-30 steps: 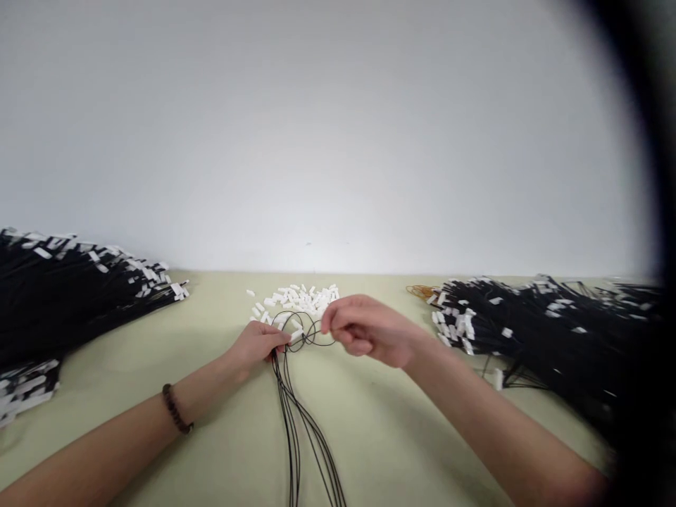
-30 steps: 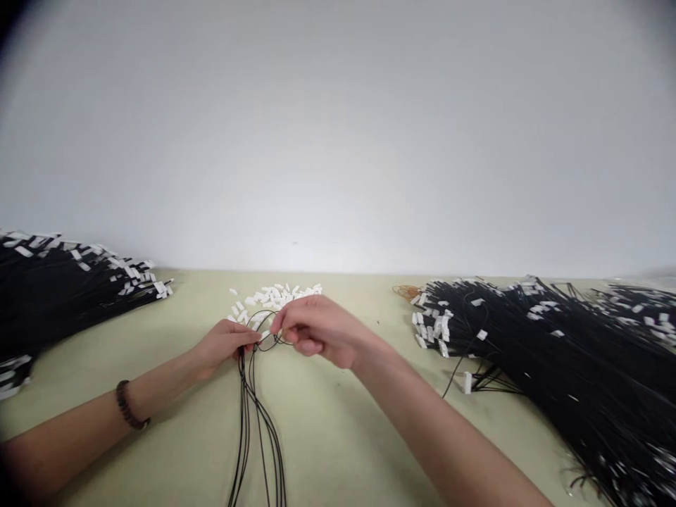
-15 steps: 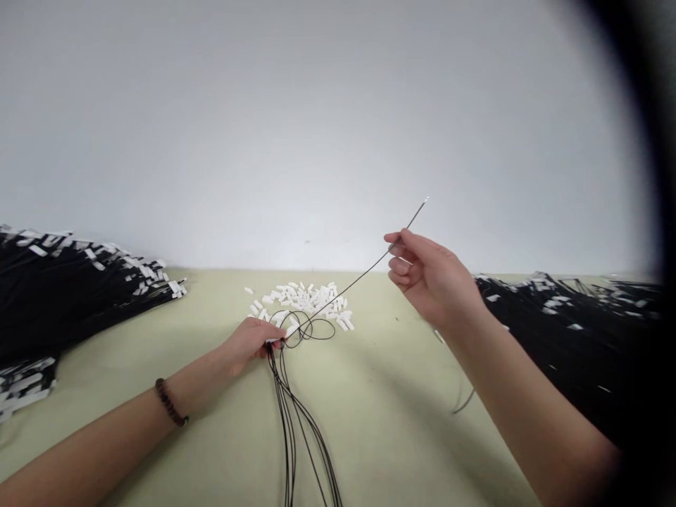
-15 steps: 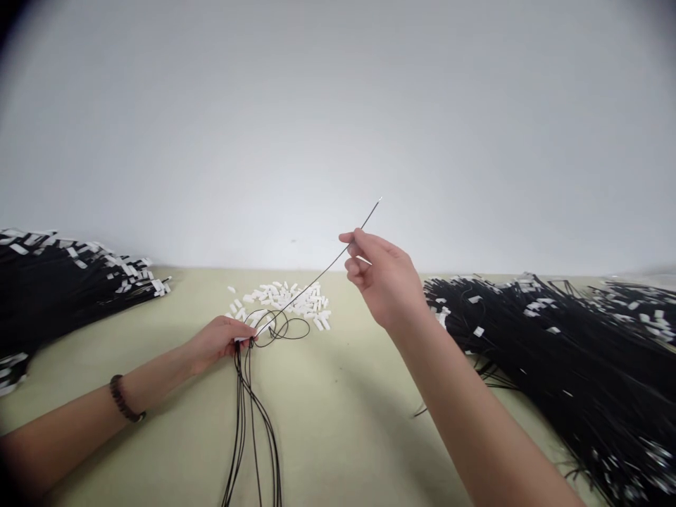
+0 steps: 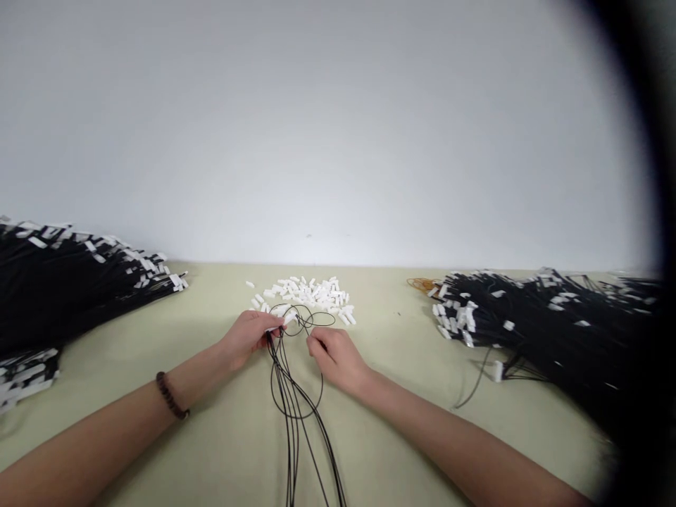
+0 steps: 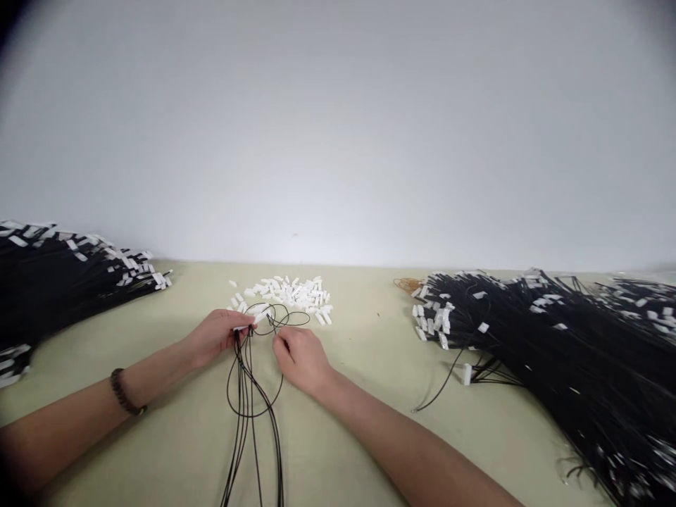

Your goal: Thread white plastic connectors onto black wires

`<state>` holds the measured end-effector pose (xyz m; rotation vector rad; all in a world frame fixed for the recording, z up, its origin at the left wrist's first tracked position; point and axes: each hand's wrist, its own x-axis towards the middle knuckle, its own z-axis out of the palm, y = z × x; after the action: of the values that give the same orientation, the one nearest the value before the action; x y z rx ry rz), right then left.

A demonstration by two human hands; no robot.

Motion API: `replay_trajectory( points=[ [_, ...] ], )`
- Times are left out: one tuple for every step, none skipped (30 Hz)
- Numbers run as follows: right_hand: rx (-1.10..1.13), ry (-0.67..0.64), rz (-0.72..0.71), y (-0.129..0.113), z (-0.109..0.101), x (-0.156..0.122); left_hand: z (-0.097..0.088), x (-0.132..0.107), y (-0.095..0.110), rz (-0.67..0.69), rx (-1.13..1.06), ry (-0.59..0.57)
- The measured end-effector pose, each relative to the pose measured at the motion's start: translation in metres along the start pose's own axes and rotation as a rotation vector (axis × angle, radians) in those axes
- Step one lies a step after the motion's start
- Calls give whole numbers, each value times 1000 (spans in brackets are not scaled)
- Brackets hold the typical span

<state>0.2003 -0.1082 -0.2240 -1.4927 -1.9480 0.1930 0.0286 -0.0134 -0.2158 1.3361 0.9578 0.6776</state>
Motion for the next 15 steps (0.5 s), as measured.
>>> replay_trajectory(
  points=[
    [-3,-12,-1,0,-1,0,0,0,0,-2,-3,-2],
    [-5,-21,-5,0,-2,0,-1,1,0,-2,-6,-6],
    [-6,-29,-12,0,-2,0,-1,1,0,-2,-9,-9],
    [-6,-36,-17,0,-3,1,-1,1,0,-3,-11,-12],
    [-5,-42,-19,0,-3,1,0,0,0,-3,-11,-13],
    [-4,-49,-18,0,-3,1,0,0,0,-6,-8,-13],
    [-2,-54,-15,0,-2,2,0,-1,0,-7,-4,-13],
    [0,-58,-10,0,-2,2,1,-1,1,-6,-1,-14],
    [3,-61,-7,0,-1,2,1,-2,1,-4,1,-17],
    [5,-64,-6,1,-1,2,1,-2,1,0,2,-17],
    [7,-64,-9,1,-1,2,1,-2,1,4,4,-17],
    [11,-65,-12,1,-1,2,1,-3,1,6,5,-16],
    [16,-65,-13,2,-1,2,1,-3,1,8,6,-15],
    [23,-65,-11,2,-1,2,1,-3,1,9,5,-14],
    [31,-66,-6,3,-1,2,1,-3,1,13,4,-13]
  ],
)
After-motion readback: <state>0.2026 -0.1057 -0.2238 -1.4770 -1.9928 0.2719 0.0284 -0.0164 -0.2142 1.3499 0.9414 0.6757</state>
